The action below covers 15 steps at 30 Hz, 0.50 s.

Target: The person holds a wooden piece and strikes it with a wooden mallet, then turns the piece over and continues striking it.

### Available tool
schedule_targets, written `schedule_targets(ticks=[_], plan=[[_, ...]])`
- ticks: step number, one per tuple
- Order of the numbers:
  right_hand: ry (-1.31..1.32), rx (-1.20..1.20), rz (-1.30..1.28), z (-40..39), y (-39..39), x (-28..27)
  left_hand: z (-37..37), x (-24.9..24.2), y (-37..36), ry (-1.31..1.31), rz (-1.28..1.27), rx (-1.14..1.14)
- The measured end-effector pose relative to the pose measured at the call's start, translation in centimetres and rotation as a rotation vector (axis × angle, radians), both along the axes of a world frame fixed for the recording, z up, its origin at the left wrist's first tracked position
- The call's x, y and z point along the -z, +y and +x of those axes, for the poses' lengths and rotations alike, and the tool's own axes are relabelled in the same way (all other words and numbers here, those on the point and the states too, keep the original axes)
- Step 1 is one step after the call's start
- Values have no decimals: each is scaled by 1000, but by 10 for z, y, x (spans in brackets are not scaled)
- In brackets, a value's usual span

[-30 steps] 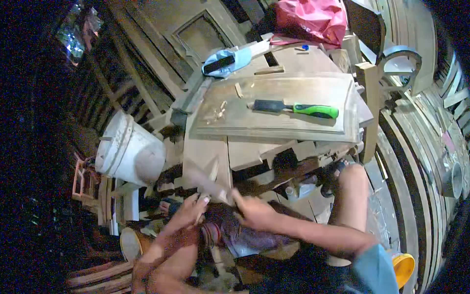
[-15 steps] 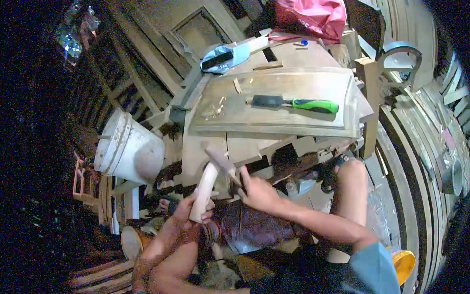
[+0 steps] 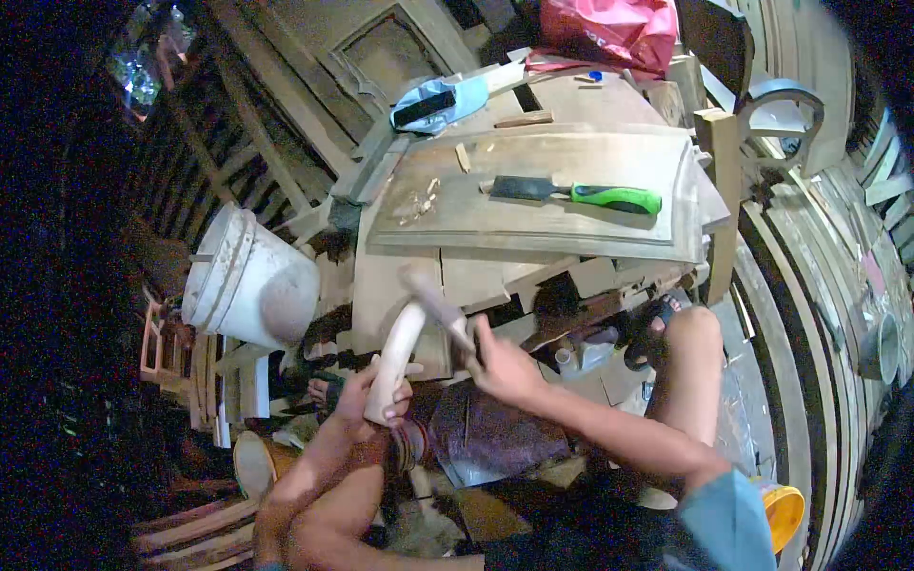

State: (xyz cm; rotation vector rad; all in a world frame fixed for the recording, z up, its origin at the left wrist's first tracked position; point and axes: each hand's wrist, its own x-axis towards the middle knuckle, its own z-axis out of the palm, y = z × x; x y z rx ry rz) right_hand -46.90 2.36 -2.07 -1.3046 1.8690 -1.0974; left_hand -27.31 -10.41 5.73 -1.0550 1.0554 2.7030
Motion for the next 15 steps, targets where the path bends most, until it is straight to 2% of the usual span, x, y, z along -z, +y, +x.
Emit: schedule_targets(ticks=[2,4,5,6,8,9,10,12,13,15], plan=[[54,35,33,4,2,1,-3,-5,-2,-23,-6,-12],[74,-152,-138,15,25,-17,-2,1,-5,7,27,-17],[135,-256,-85,15,33,-30,0,5,-5,-10,-16,-24],[126,-259,-79,10,26,-27,3,10,-4,-34,-53,-30],[122,-60,-23,-3,7,-8,5,13,-2,-9,-24,1],[107,30,-83,-5,-1,4,1,10,0,-33,-39,-16],[112,35,-88,-2,5,1,-3,6,0,-54,-61,-34],[76,-75,-105,8,20,-14,-5,1,3,-125,-161,-48],[129,-230,-85,7,29,-29,-6,3,2,-177,-240,-31],[178,-198,-72,3,25,-29,-2,2,1,-298,-425,40]])
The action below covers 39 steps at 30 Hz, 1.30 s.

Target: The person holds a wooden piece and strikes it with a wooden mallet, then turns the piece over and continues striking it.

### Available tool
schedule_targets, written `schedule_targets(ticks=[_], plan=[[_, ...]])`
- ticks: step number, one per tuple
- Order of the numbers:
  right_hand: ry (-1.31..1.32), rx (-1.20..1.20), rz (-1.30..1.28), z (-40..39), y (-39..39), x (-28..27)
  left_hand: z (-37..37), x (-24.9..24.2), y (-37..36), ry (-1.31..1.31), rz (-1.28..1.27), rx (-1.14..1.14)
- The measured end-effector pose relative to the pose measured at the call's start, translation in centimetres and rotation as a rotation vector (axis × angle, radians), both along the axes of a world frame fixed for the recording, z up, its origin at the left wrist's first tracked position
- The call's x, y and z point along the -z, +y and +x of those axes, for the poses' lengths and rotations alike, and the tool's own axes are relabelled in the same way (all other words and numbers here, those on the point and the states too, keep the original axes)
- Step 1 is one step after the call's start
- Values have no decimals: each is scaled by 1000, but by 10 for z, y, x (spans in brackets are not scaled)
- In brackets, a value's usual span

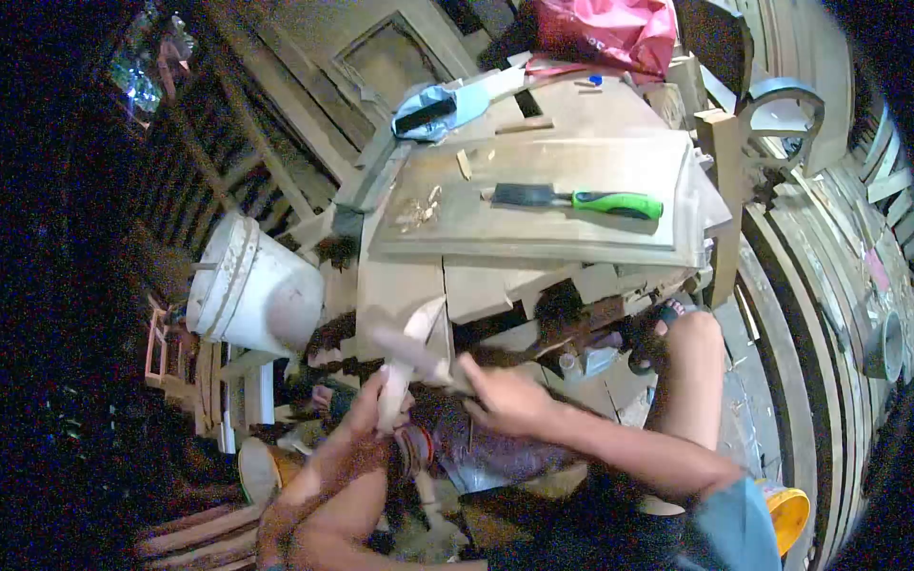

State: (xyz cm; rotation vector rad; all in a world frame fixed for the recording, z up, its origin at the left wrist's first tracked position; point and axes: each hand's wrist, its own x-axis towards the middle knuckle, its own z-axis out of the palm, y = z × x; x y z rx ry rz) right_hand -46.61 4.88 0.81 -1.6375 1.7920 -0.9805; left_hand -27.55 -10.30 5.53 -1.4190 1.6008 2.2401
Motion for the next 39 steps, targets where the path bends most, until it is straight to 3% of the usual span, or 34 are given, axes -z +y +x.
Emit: schedule_targets(ticks=[1,4,5,7,9,11,15,17,19,21,23,25,26,27,29,31,33,35,36,37,39], plan=[[50,40,9,-3,-1,-1,4,3,-1,-13,12,-5],[-64,103,14,-18,-4,-12,2,1,-4,-60,-624,181],[-45,109,39,-19,-3,-16,0,-2,-4,-57,-628,178],[-49,61,54,-11,-2,-2,-2,-5,-3,-55,-1025,300],[3,-62,-41,3,5,12,-8,-16,7,-144,-1034,269],[88,-108,108,6,7,0,-12,-18,12,-245,-1040,244],[-28,116,65,-6,-15,17,-4,-4,7,-260,-1065,217],[23,-5,-75,6,-4,14,-8,-7,5,-219,-1096,225],[93,-150,-19,13,6,10,-9,-13,8,-385,-1253,297],[141,37,-39,-2,-13,18,0,-6,8,-318,-1231,302],[-34,168,-30,-21,-29,13,-2,-3,6,-258,-1332,287],[-82,82,81,-14,-17,0,-6,-12,9,-259,-1403,344],[44,11,75,-1,-17,33,-6,-20,9,-279,-1471,404],[76,-139,-114,3,-2,16,-5,-23,9,-310,-1530,468],[117,-100,75,-4,-11,19,-1,-17,5,-322,-1560,547],[18,112,-47,-22,-22,3,-4,-20,12,-323,-1652,577],[41,173,-29,-19,-16,-10,-6,-24,13,-313,-1685,597],[179,23,33,1,-5,18,-6,-27,9,-283,-1675,642],[140,-69,-119,3,3,10,-4,-26,7,-281,-1635,669],[131,-72,-116,-2,-2,4,-5,-26,6,-289,-1629,673],[69,161,17,-16,-14,-6,-5,-24,9,-305,-1682,667]])
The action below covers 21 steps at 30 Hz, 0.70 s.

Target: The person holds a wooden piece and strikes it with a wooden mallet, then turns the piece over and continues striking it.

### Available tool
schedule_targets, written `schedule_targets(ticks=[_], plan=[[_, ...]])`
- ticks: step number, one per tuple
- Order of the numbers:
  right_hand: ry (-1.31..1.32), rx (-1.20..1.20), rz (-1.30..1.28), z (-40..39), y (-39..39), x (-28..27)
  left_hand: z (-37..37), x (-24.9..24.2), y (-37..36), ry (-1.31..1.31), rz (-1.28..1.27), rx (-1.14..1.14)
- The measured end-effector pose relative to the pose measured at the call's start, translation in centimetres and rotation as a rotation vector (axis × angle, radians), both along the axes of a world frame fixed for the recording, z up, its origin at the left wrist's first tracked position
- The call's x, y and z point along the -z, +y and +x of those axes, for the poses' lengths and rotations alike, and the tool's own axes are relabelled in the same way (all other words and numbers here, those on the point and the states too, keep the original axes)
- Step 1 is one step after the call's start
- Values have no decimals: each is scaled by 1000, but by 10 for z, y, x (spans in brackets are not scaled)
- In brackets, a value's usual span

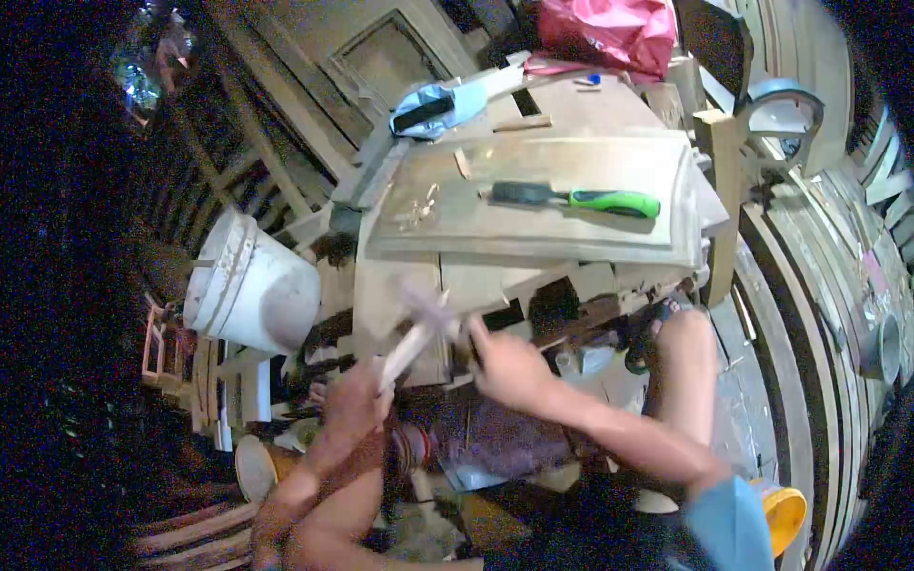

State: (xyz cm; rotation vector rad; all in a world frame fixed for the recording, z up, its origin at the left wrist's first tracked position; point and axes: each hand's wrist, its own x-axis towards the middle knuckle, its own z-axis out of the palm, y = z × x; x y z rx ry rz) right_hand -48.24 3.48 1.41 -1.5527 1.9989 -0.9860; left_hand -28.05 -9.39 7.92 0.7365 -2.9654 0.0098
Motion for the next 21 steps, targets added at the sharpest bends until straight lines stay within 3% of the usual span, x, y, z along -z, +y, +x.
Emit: schedule_targets(ticks=[2,4,5,6,9,10,12,14,18,21], plan=[[8,53,-79,-3,-5,2,0,1,0,24,20,-8],[-48,-98,125,13,10,-7,-2,-3,-2,-9,31,-11],[31,-259,-43,19,12,0,-4,-4,-2,-4,22,-13],[26,-260,70,18,12,4,-4,-3,0,8,36,-33],[-59,76,55,-5,-2,-3,-2,-3,4,8,41,-58],[-84,89,-63,-11,-8,12,-5,-4,3,26,28,-57],[-116,-34,-3,-2,2,15,-5,-8,3,15,39,-59],[41,-280,24,9,15,13,-7,-6,-2,-4,48,-71],[-23,118,9,-15,-1,10,6,5,-3,48,166,-155],[-184,123,2,-30,-3,12,0,3,-2,149,271,-300]])
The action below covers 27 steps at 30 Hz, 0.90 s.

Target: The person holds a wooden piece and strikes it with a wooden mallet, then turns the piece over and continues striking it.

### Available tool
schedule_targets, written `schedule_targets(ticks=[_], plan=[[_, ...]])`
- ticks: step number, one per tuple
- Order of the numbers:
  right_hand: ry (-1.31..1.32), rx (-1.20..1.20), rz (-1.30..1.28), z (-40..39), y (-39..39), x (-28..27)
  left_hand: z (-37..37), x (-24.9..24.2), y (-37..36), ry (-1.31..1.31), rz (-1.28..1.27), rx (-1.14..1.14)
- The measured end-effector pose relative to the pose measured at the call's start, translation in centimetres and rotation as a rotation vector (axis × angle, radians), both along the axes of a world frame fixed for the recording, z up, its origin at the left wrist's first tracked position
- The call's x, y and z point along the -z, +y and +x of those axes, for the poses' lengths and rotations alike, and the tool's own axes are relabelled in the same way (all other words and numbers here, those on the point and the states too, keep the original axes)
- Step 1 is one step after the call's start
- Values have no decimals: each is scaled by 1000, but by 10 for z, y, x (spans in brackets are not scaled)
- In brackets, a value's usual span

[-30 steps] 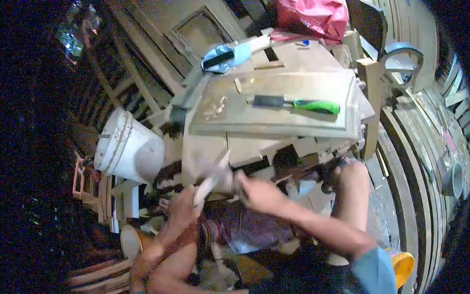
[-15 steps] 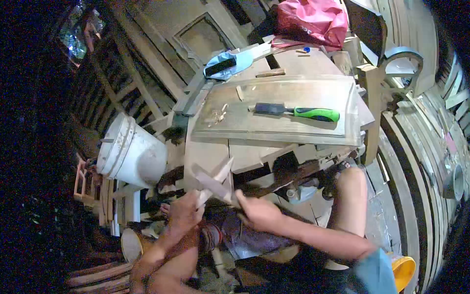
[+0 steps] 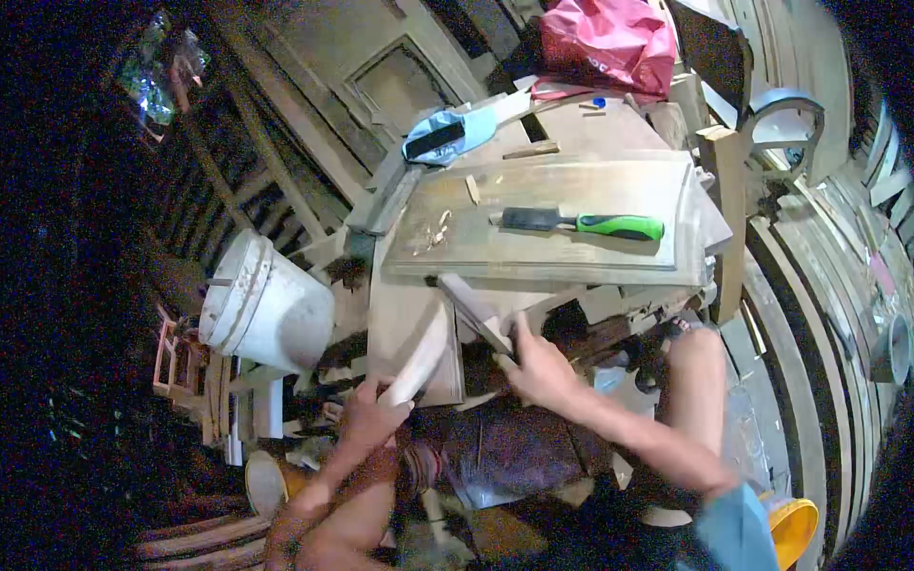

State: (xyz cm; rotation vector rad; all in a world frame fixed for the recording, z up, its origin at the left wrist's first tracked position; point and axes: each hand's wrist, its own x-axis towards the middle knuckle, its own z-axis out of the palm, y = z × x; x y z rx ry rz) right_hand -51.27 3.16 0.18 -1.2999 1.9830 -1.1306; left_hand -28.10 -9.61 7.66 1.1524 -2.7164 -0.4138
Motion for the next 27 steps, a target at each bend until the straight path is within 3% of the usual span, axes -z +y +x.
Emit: schedule_targets(ticks=[1,3,4,5,7,9,10,13,17,19,21,23,24,27], plan=[[-73,62,-86,1,3,0,1,9,-3,4,-1,-2],[-156,115,-163,5,7,-6,5,35,-13,457,270,-38],[-192,157,-219,7,8,-18,-4,24,-6,549,293,0],[-226,202,-278,9,7,-24,-9,14,-2,545,291,-4],[-275,213,-326,15,0,-9,-16,1,1,410,586,-139],[-613,-16,-412,20,-4,11,-21,12,-4,443,552,-99],[-547,20,-406,27,2,-7,-24,13,-3,519,636,-122],[-780,-59,-325,40,3,0,-34,16,4,616,769,-140],[-708,-171,-438,49,3,2,-48,24,13,796,895,-223],[-799,-191,-405,54,1,6,-53,31,14,882,991,-189],[-756,-185,-384,54,0,8,-58,28,19,869,1006,-190],[-874,-175,-377,54,0,8,-63,25,22,890,1109,-237],[-900,-143,-367,54,-2,11,-62,30,21,896,1040,-129],[-965,-102,-406,49,1,-5,-69,19,24,883,1105,-124]])
